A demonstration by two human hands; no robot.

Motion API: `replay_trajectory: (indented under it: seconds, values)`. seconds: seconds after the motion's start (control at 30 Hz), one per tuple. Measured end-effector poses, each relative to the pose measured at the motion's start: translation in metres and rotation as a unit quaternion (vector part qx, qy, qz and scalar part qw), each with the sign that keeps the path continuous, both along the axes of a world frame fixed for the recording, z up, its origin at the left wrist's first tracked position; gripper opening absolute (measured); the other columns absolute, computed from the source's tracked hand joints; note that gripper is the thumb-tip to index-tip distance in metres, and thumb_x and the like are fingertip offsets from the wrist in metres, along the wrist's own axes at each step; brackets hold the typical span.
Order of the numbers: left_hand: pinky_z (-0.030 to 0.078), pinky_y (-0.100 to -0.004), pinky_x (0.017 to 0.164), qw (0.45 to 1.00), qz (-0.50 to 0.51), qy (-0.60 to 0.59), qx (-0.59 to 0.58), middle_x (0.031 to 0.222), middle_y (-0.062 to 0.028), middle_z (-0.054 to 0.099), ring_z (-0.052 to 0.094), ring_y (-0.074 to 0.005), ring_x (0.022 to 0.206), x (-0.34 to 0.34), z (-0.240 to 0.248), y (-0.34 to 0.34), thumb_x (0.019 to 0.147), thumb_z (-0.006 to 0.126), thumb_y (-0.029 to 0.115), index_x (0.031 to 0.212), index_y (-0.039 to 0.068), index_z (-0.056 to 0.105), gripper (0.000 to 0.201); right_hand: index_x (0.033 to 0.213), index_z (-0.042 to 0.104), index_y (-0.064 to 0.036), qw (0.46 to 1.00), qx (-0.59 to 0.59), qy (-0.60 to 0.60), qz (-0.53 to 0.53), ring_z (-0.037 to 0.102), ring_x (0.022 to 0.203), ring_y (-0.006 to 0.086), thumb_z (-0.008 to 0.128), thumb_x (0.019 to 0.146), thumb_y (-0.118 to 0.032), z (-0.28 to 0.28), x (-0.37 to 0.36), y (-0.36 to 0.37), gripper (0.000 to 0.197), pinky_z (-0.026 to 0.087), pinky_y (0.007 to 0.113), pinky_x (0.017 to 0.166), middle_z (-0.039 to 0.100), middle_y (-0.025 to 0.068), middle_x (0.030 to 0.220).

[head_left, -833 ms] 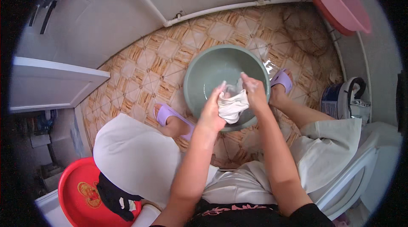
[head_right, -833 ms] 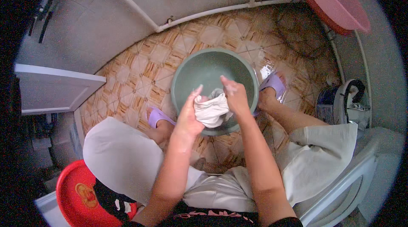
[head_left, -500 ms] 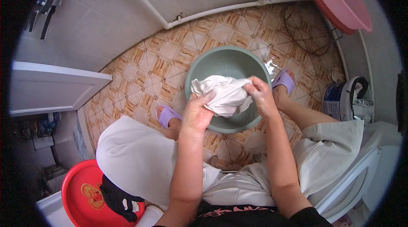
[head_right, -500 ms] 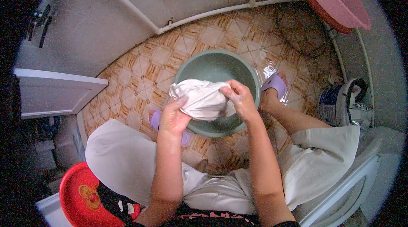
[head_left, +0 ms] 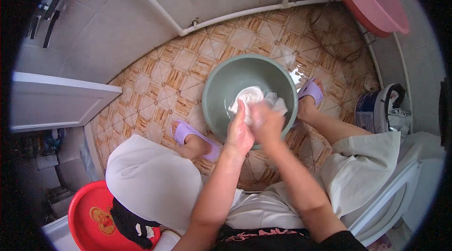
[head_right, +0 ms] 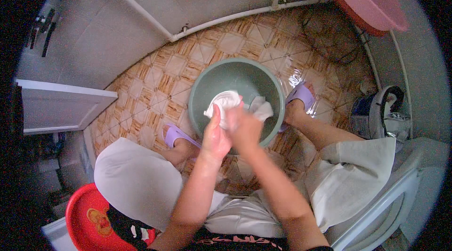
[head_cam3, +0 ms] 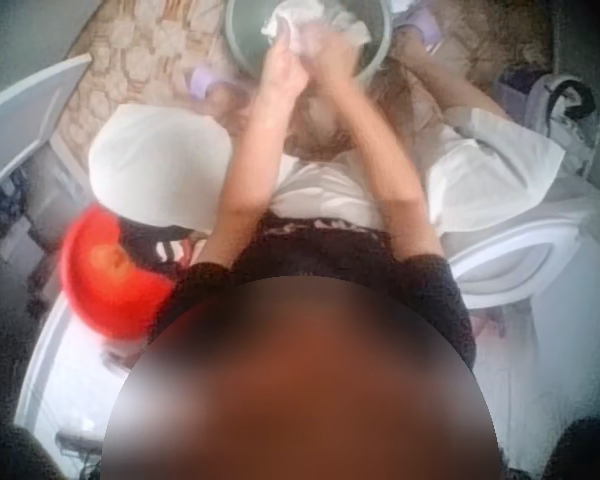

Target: The person washes a cloth by hand, repeatedly scrubbing, lathering, and wringing it out over a basin of water.

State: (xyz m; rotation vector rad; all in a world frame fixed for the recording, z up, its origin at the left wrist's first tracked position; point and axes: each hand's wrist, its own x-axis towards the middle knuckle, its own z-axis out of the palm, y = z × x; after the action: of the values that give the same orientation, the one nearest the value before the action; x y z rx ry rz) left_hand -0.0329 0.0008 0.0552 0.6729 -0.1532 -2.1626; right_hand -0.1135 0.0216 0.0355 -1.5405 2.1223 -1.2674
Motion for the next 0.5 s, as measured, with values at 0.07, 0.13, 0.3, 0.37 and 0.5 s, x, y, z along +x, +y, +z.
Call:
replay_trajectory:
  seconds: [0.07, 0.13, 0.3, 0.37, 0.5]
  values:
    - [0.025, -0.0377, 0.105, 0.997, 0.008, -0.070, 0.021, 0.132, -0.0145, 0.040, 0.037, -0.0216, 0.123, 0.005, -0.009, -0.005, 0.090, 0.043, 0.039, 0.129, 0.001, 0.034, 0.055, 0.070, 0.061, -0.0075, 0.966, 0.042, 0.236, -0.094, 0.057, 0.055, 0.0344, 0.050, 0.084, -0.032, -0.020, 0.056, 0.003, 0.030, 0.045, 0.041, 0.052, 0.058, 0.0178, 0.065]
    - [0.026, -0.0385, 0.104, 0.993, -0.029, 0.049, -0.102, 0.130, -0.0160, 0.042, 0.038, -0.0211, 0.122, 0.015, -0.011, -0.002, 0.091, 0.041, 0.039, 0.128, 0.001, 0.036, 0.054, 0.071, 0.061, -0.0078, 0.983, 0.092, 0.156, -0.004, 0.056, 0.056, 0.0350, 0.051, 0.084, -0.032, -0.002, 0.040, -0.001, 0.029, 0.045, 0.042, 0.054, 0.058, 0.0179, 0.064]
    - [0.028, -0.0412, 0.103, 0.999, 0.044, 0.014, 0.001, 0.130, -0.0099, 0.043, 0.042, -0.0251, 0.119, 0.012, 0.010, -0.013, 0.093, 0.037, 0.033, 0.127, 0.003, 0.039, 0.045, 0.078, 0.061, -0.0030, 0.958, 0.218, -0.180, 0.040, 0.061, 0.079, 0.0268, 0.051, 0.083, -0.035, -0.004, -0.057, -0.028, 0.033, 0.045, 0.039, 0.070, 0.061, 0.0162, 0.080]
    - [0.029, -0.0415, 0.103, 0.998, 0.058, 0.025, -0.015, 0.130, -0.0099, 0.043, 0.042, -0.0251, 0.119, 0.014, 0.030, -0.020, 0.093, 0.036, 0.034, 0.127, 0.005, 0.039, 0.045, 0.082, 0.061, -0.0021, 0.912, 0.219, -0.337, 0.082, 0.060, 0.086, 0.0237, 0.054, 0.082, -0.033, -0.005, -0.073, -0.024, 0.031, 0.044, 0.036, 0.075, 0.062, 0.0153, 0.088]
    - [0.028, -0.0443, 0.103, 0.992, 0.090, 0.069, -0.048, 0.131, -0.0103, 0.041, 0.039, -0.0261, 0.121, 0.022, 0.059, -0.028, 0.093, 0.035, 0.037, 0.129, 0.007, 0.038, 0.046, 0.096, 0.060, -0.0028, 0.910, 0.119, -0.281, 0.280, 0.050, 0.101, 0.0163, 0.057, 0.081, -0.027, 0.000, -0.075, -0.014, 0.029, 0.037, 0.029, 0.089, 0.055, 0.0081, 0.110]
